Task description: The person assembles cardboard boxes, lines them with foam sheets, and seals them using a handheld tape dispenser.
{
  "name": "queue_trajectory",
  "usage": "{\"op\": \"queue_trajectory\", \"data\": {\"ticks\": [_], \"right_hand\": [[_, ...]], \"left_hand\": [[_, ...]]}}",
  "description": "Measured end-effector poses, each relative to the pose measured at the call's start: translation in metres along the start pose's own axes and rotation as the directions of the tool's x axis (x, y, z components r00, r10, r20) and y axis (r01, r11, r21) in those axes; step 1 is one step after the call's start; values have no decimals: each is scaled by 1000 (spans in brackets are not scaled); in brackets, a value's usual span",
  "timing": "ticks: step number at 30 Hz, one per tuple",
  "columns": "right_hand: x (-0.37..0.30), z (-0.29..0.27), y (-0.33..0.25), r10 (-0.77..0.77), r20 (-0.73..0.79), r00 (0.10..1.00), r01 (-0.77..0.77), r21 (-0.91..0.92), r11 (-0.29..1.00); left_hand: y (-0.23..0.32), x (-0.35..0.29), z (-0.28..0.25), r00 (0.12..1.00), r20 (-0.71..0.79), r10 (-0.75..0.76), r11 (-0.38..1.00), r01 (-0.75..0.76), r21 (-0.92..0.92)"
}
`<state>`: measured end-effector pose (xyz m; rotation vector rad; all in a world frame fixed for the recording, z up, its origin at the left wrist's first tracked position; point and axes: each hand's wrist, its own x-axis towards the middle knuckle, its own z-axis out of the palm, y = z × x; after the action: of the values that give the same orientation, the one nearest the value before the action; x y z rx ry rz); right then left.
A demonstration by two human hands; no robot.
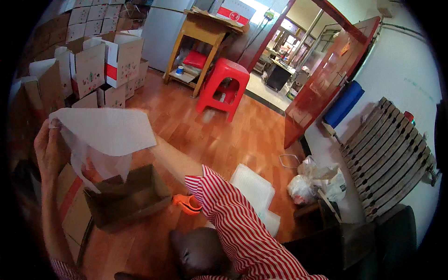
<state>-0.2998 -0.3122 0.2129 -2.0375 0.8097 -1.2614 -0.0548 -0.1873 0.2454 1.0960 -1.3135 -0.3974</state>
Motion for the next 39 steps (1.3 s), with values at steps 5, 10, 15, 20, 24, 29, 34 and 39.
{"op": "queue_trajectory", "data": {"ticks": [5, 10, 15, 20, 24, 29, 34, 39], "right_hand": [[-5, -24, 10, -295, -10, 956, 290, -142, 946], [-95, -59, 10, -178, 179, 968, 240, -430, 870], [-172, -42, 62, 109, 320, 941, -73, -123, 990], [-219, -19, 70, 253, 300, 920, -200, -198, 960], [-230, -16, 77, 168, 328, 930, -132, -129, 983], [-228, -21, 90, 24, 406, 914, 90, -260, 961], [-231, -26, 89, -12, 444, 896, 214, -408, 887], [-235, -25, 74, -92, 448, 889, 317, -459, 830]], "left_hand": [[17, -27, -30, 976, 52, 212, 971, -204, -127], [5, -77, -61, 827, 397, 399, 893, -449, 36], [-6, -128, -74, 730, 673, 116, 908, -353, 227], [-32, -167, -85, 628, 778, -21, 929, -276, 248], [-27, -182, -85, 577, 811, -92, 932, -237, 274], [-25, -182, -80, 521, 853, -28, 874, -402, 275], [-27, -185, -82, 478, 878, -19, 928, -319, 194], [-32, -194, -86, 464, 886, 13, 923, -347, 168]]}}
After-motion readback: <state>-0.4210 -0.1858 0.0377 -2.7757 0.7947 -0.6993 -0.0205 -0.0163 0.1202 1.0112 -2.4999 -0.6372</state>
